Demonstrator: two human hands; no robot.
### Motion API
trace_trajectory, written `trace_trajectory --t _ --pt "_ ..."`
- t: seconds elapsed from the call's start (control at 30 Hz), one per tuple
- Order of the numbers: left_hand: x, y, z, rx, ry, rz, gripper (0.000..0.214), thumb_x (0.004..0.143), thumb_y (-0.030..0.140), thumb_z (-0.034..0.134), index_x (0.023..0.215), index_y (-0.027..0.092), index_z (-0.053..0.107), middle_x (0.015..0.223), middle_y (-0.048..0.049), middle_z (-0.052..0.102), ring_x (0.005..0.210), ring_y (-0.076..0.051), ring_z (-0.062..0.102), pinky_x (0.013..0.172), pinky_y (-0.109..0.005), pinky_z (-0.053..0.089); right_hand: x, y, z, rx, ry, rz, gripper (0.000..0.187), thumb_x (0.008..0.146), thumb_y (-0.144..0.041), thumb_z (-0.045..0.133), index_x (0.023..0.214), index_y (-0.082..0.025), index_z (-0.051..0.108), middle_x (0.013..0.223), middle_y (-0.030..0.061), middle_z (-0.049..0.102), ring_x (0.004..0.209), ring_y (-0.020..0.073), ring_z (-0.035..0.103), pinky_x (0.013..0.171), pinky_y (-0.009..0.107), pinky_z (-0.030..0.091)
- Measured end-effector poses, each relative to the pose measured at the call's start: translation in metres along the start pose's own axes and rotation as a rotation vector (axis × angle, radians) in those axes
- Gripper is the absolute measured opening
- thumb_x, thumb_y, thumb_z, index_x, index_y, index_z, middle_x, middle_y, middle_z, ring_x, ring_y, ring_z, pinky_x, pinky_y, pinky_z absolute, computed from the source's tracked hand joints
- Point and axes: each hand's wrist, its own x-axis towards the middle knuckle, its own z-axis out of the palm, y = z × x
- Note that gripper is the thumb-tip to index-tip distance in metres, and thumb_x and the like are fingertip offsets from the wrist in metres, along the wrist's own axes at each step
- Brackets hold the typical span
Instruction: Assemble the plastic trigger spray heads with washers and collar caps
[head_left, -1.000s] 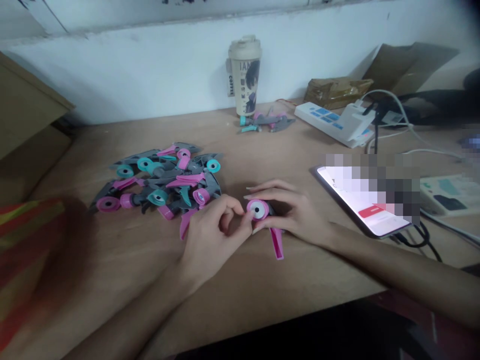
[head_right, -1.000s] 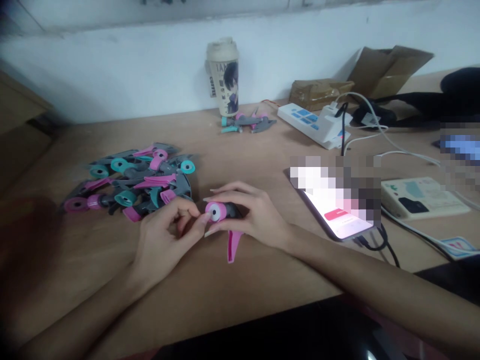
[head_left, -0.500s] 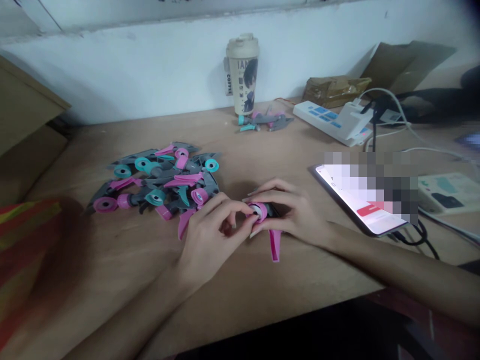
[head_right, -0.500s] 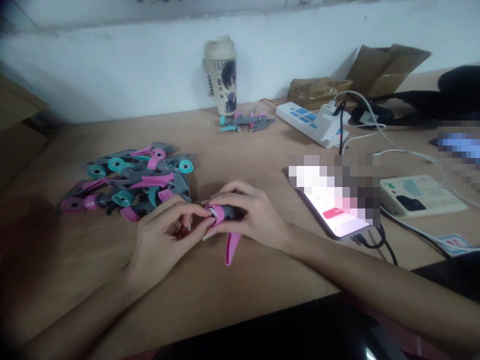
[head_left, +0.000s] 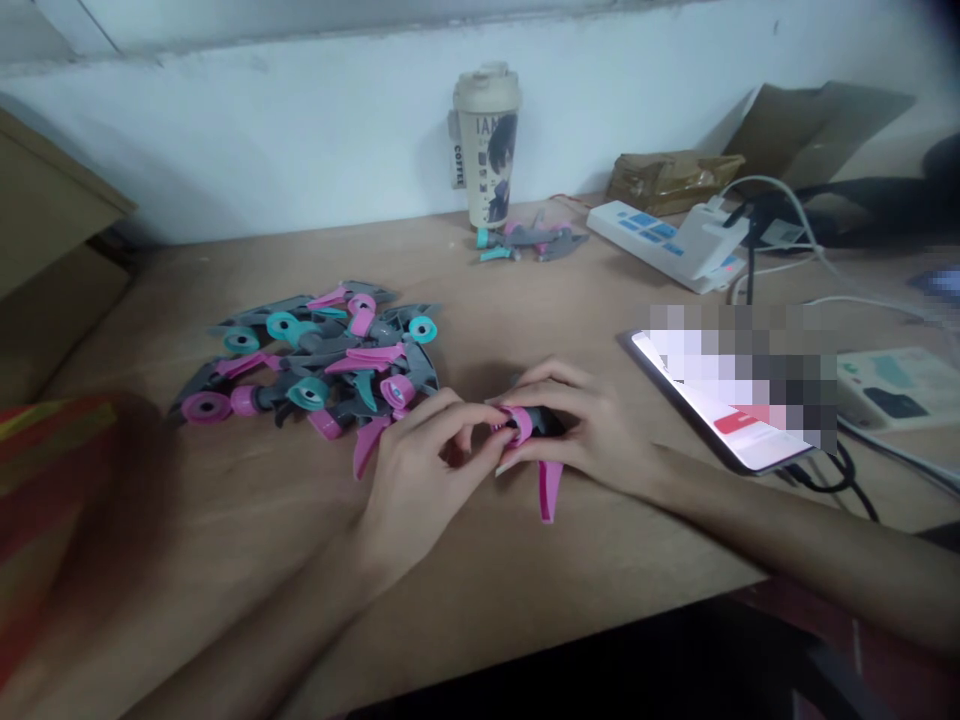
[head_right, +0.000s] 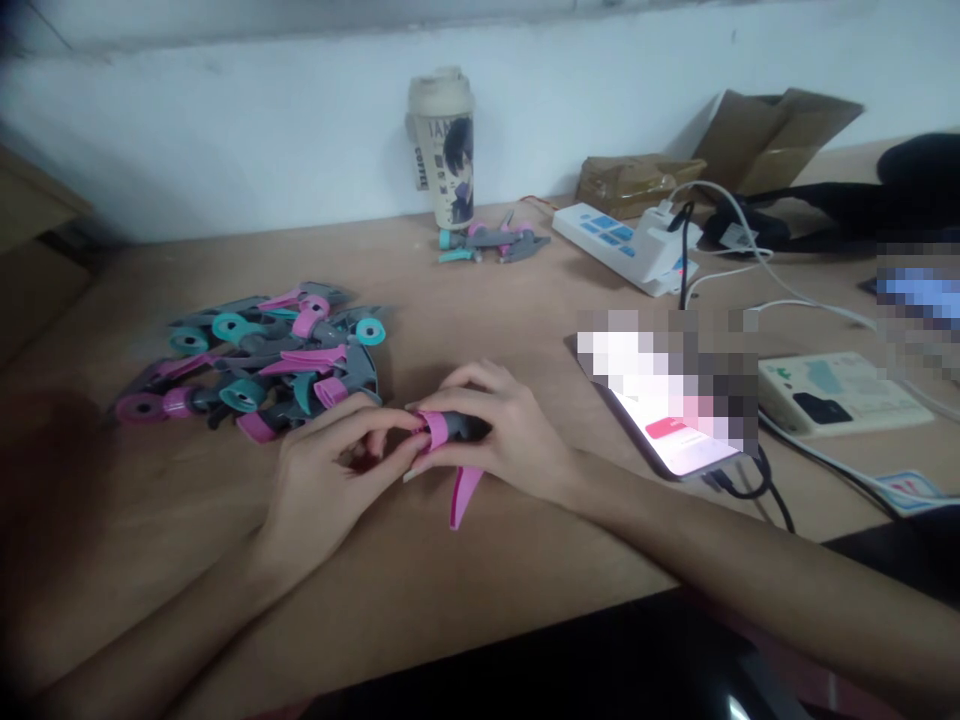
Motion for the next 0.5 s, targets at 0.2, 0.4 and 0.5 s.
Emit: trace_trajectory --t 0.2,0.4,0.5 --pt "0.0014 -0.0018 0.0 -0.017 -0.039 -0.011 0.003 0.079 0.02 0.064 0.081 0.02 0.066 0.062 0.0055 0.043 0.052 -0.006 0.043 0.049 -0.019 0.033 -0.001 0.0008 -0.0006 -0.108 -0.008 -0.004 0.038 0.068 -0.046 0.071 0.098 -0.023 0.065 0.091 0.0037 0.063 0.086 0.0178 0.059 0.076 0.035 0.043" --pt "0.0014 0.0015 -0.0021 0.023 -0.072 -0.062 0.008 0.083 0.025 0.06 0.08 0.019 0.063 0.06 0.0054 0.042 0.052 -0.007 0.041 0.051 -0.02 0.033 -0.0005 0.0002 -0.0003 -0.134 0.018 0.005 0.041 0.065 -0.047 0.072 0.099 -0.025 0.066 0.092 0.0031 0.064 0.088 0.0188 0.06 0.078 0.037 0.04" --pt "0.0006 0.0054 -0.0046 0.033 -0.058 -0.041 0.015 0.086 0.026 0.055 0.077 0.018 0.063 0.06 0.0043 0.047 0.052 -0.008 0.043 0.053 -0.021 0.035 0.0003 -0.0028 -0.001 -0.132 0.074 0.007 0.037 0.068 -0.045 0.072 0.099 -0.026 0.067 0.09 0.0031 0.064 0.086 0.0188 0.059 0.078 0.037 0.04"
